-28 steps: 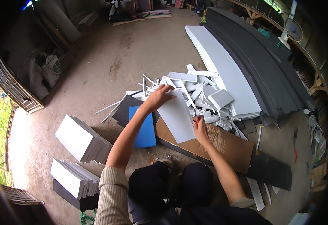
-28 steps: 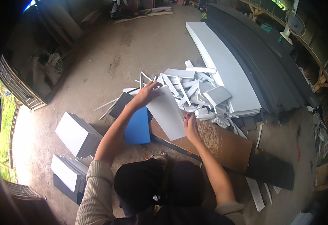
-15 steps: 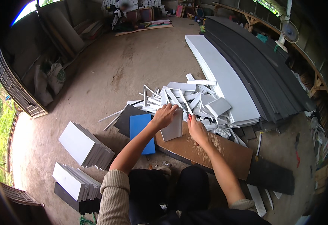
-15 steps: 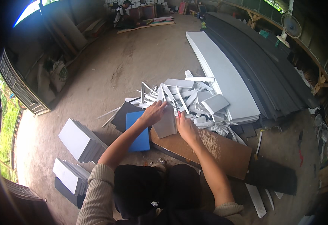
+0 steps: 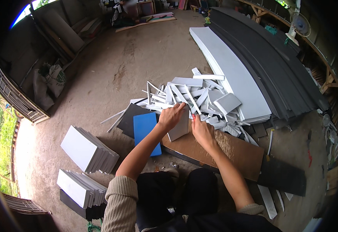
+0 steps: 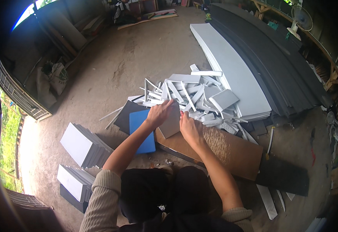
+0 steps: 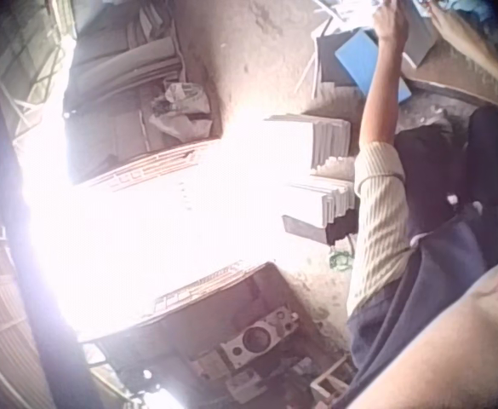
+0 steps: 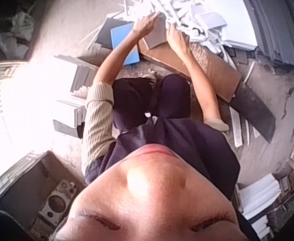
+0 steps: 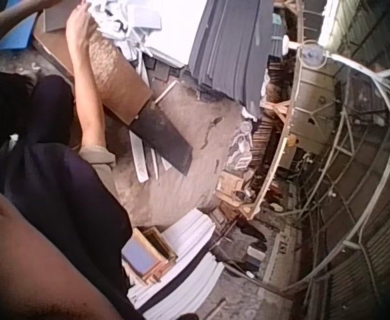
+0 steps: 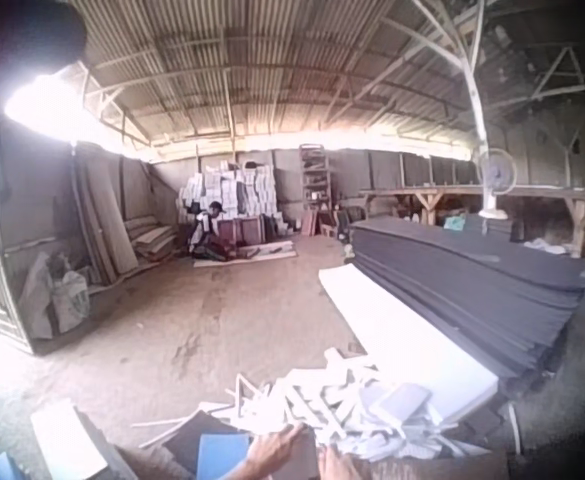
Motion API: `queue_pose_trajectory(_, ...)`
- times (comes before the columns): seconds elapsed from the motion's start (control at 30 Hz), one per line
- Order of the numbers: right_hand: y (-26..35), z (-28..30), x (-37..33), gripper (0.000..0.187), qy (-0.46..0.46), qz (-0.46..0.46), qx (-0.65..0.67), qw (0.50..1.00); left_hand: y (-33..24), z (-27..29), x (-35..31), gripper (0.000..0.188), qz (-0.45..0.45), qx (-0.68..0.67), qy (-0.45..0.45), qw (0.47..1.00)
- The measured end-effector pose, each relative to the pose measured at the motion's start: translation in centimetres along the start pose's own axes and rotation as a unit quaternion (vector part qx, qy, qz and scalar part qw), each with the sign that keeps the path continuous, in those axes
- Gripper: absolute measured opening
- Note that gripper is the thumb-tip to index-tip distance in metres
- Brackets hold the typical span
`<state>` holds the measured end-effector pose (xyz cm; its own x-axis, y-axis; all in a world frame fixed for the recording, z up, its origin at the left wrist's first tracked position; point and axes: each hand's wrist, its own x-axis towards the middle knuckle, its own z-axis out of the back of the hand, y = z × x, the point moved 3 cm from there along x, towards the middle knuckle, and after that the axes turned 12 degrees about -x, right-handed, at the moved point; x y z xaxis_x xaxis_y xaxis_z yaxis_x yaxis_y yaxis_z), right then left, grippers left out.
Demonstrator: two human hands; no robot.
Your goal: The person stacks white rectangular panels on the floor, aligns them, and then uses a green rope to tie the stack into a bundle. The person also handles a blue panel and a utility knife during the process.
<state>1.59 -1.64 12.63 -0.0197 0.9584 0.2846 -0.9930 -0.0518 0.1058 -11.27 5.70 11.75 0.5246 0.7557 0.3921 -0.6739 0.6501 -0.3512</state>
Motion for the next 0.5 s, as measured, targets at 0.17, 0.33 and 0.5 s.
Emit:
queue_pose_trajectory(0.17, 0.2, 0.0, 0.0, 0.019, -0.01, 0.002, 0.0, 1.0, 0.1, -0.3, 0.1, 0.025, 0.005, 0.007, 0.005, 1.0)
queue_pose_trajectory(0.33, 0.1, -0.6, 0.2, 0.022, 0.035, -0.026, 0.067, 0.997, -0.1, -0.1, 0.0, 0.025, 0.013, -0.008, 0.007, 1.0)
queue_pose_trajectory(0.5, 0.0, -1.8, 0.5, 0.022, 0.061, -0.041, 0.135, 0.988, -0.2, -0.2, -0.1, 0.023, 0.023, -0.015, 0.029, 0.999)
